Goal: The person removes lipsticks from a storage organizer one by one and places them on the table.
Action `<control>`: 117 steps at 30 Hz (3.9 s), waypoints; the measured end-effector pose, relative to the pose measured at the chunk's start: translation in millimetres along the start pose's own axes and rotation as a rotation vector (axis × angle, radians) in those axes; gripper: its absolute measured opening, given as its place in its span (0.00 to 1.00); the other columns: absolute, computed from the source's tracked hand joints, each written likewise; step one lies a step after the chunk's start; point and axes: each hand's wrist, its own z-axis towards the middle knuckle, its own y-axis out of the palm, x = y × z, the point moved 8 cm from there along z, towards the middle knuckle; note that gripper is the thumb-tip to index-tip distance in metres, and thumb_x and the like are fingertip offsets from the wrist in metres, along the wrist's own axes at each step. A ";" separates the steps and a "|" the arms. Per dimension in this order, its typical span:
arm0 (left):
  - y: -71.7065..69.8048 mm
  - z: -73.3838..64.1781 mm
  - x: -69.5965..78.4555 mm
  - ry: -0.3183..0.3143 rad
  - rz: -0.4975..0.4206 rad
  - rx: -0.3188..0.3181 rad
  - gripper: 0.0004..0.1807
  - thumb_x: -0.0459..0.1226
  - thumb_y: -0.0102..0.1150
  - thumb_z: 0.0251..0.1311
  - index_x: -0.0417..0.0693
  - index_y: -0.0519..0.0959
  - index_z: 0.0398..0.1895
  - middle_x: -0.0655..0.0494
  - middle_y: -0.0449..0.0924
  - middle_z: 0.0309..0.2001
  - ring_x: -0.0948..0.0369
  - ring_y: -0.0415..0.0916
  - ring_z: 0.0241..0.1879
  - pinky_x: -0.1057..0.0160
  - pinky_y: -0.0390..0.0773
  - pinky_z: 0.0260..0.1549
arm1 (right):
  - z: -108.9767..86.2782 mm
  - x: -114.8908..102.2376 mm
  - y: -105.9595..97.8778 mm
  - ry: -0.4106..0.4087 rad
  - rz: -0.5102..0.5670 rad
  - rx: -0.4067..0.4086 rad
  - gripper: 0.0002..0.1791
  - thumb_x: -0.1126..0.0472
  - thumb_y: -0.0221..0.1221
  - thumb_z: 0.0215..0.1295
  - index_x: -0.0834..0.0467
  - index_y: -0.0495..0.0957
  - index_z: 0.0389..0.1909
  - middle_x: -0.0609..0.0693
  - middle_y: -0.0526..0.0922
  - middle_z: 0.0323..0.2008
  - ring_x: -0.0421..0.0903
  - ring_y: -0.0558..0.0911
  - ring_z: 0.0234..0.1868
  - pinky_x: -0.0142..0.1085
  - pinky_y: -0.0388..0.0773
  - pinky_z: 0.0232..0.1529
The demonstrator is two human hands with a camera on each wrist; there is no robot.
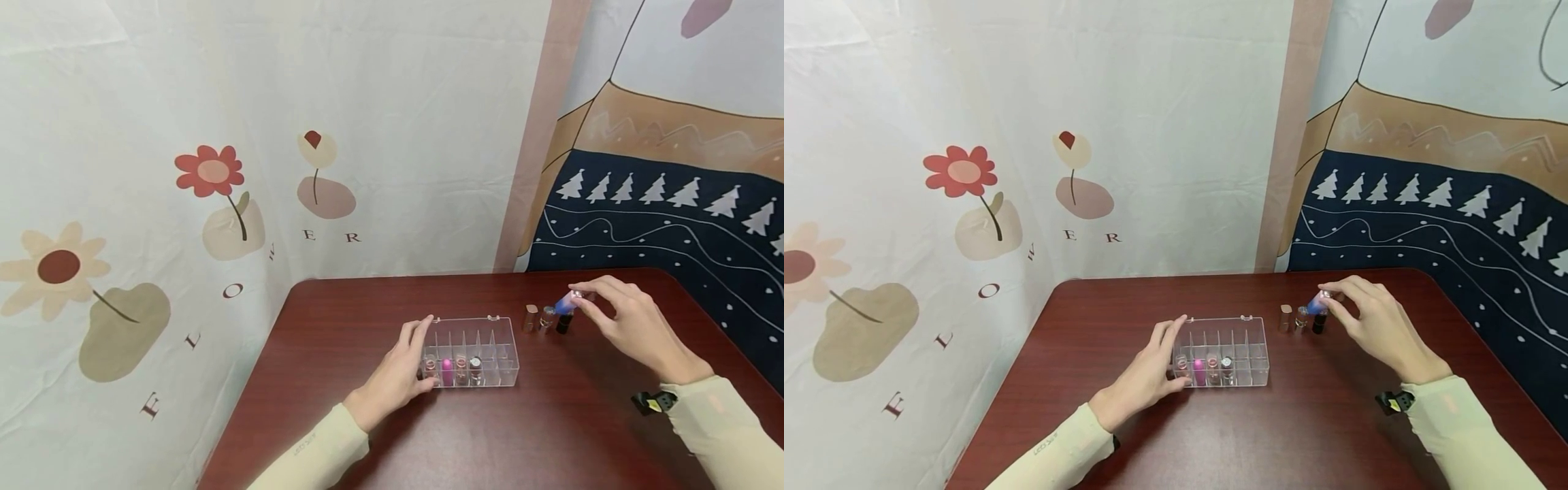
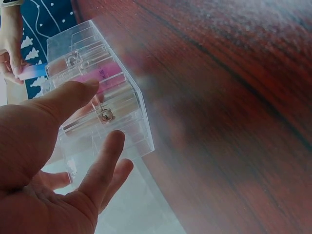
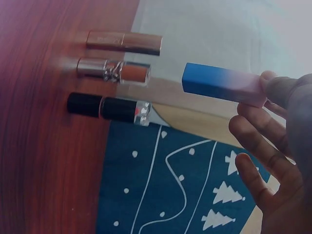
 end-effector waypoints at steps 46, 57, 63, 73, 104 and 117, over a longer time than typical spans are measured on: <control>0.0 0.6 0.9 0.002 0.010 -0.001 0.67 0.37 0.88 0.66 0.45 0.49 0.97 0.38 0.65 0.83 0.66 0.75 0.36 0.61 0.92 0.55 | -28.1 78.9 31.3 0.227 0.022 -0.156 0.17 0.63 0.74 0.79 0.62 0.88 0.64 0.67 0.93 0.56 0.70 0.88 0.61 0.78 0.81 0.62; -0.6 0.6 0.9 0.006 0.022 -0.002 0.66 0.37 0.88 0.66 0.44 0.50 0.97 0.38 0.65 0.83 0.64 0.78 0.40 0.58 0.92 0.60 | -30.5 83.5 40.4 0.212 0.013 -0.177 0.17 0.62 0.76 0.77 0.59 0.90 0.62 0.61 0.96 0.52 0.66 0.92 0.55 0.67 0.84 0.59; 0.1 0.5 1.2 0.007 0.012 -0.004 0.66 0.37 0.88 0.66 0.44 0.49 0.97 0.38 0.64 0.83 0.64 0.77 0.39 0.59 0.92 0.59 | -32.2 84.6 45.7 0.232 0.025 -0.204 0.17 0.61 0.76 0.78 0.59 0.89 0.63 0.62 0.95 0.53 0.66 0.93 0.53 0.69 0.85 0.58; 0.1 0.7 0.6 -0.002 0.015 -0.005 0.66 0.36 0.88 0.65 0.44 0.50 0.97 0.38 0.64 0.83 0.63 0.78 0.40 0.59 0.92 0.59 | -31.8 86.7 50.0 0.253 0.039 -0.216 0.18 0.61 0.74 0.80 0.61 0.88 0.65 0.64 0.95 0.55 0.69 0.91 0.56 0.74 0.84 0.61; 0.0 1.7 -0.6 -0.011 0.011 -0.014 0.67 0.35 0.88 0.65 0.46 0.49 0.97 0.38 0.65 0.83 0.67 0.75 0.35 0.61 0.93 0.57 | -30.0 80.8 46.4 0.245 0.020 -0.227 0.23 0.58 0.74 0.81 0.62 0.86 0.70 0.68 0.90 0.63 0.70 0.90 0.58 0.76 0.83 0.61; 0.1 1.2 0.1 -0.002 0.011 -0.013 0.67 0.35 0.88 0.65 0.46 0.49 0.97 0.39 0.65 0.83 0.66 0.76 0.36 0.60 0.93 0.57 | -28.9 55.4 38.9 0.225 0.029 -0.179 0.25 0.61 0.76 0.76 0.59 0.86 0.70 0.68 0.86 0.66 0.73 0.80 0.67 0.80 0.74 0.65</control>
